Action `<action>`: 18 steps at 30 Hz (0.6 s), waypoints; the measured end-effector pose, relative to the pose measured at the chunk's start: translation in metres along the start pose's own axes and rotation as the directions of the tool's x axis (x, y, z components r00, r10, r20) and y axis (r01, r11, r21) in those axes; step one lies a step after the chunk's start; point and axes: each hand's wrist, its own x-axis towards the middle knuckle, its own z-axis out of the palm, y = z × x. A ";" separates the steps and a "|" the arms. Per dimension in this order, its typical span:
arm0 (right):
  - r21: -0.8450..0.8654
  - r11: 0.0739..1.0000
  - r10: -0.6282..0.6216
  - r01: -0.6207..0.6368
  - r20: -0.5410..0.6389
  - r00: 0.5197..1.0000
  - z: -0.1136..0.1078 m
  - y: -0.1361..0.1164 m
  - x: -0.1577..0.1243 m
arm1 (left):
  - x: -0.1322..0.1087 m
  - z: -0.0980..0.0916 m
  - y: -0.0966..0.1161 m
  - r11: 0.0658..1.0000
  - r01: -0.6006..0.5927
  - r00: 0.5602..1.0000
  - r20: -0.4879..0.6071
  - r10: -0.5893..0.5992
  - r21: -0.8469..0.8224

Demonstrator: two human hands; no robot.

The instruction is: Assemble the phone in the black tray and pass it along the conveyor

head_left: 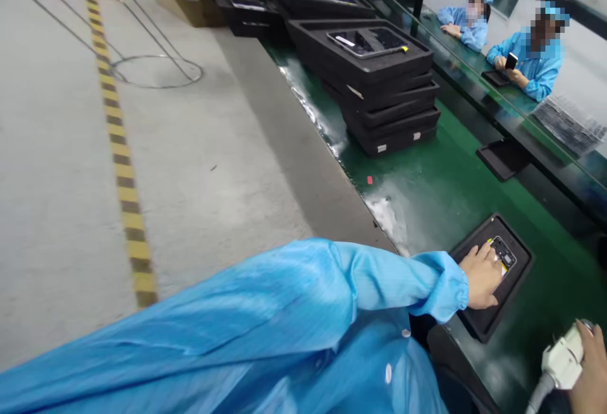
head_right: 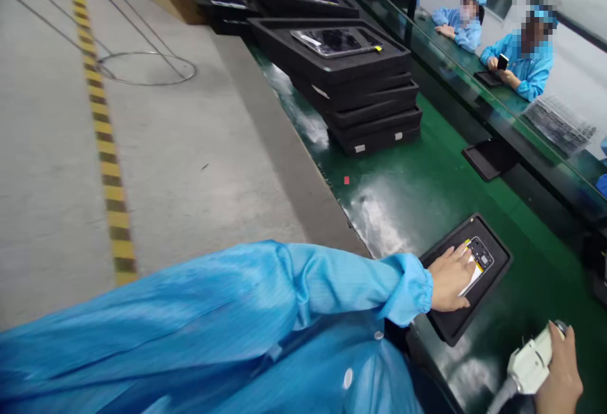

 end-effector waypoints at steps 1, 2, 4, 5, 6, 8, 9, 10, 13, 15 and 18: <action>-0.001 0.997 0.078 -0.078 0.054 0.995 0.002 -0.005 0.001 | 0.002 -0.002 0.000 1.000 -0.006 1.000 0.007 0.006 0.001; -0.001 0.991 0.135 -0.136 0.102 0.986 0.003 -0.012 0.001 | 0.003 -0.004 -0.001 1.000 -0.016 1.000 0.007 0.016 -0.003; 0.010 0.980 0.193 -0.198 0.182 0.964 0.005 -0.022 0.003 | 0.006 -0.011 -0.003 0.998 -0.042 0.999 0.003 0.043 -0.043; 0.019 0.975 0.213 -0.222 0.214 0.953 0.005 -0.026 0.004 | 0.007 -0.016 -0.005 0.994 -0.054 0.999 0.003 0.054 -0.093; 0.035 0.970 0.225 -0.240 0.235 0.945 0.005 -0.028 0.005 | 0.007 -0.020 -0.008 0.983 -0.058 0.998 -0.002 0.058 -0.177; 0.062 0.959 0.251 -0.277 0.273 0.929 0.003 -0.030 0.006 | 0.009 -0.031 -0.018 0.879 -0.022 0.999 -0.034 0.006 -0.476; 0.066 0.950 0.276 -0.307 0.288 0.917 0.001 -0.031 0.006 | 0.010 -0.035 -0.024 0.776 0.007 0.998 -0.046 -0.047 -0.631; 0.058 0.938 0.310 -0.342 0.301 0.902 -0.004 -0.034 0.005 | 0.012 -0.039 -0.031 0.659 0.035 0.993 -0.049 -0.108 -0.751; -0.021 0.889 0.451 -0.458 0.221 0.865 -0.026 -0.058 0.007 | 0.018 -0.040 -0.048 0.426 0.106 0.971 0.001 -0.240 -0.899; -0.023 0.867 0.498 -0.497 0.020 0.867 -0.044 -0.085 0.012 | 0.020 -0.030 -0.050 0.356 0.161 0.956 0.055 -0.288 -0.921; 0.055 0.893 0.445 -0.446 -0.244 0.862 -0.060 -0.128 0.025 | 0.019 -0.006 -0.041 0.279 0.214 0.936 0.115 -0.333 -0.936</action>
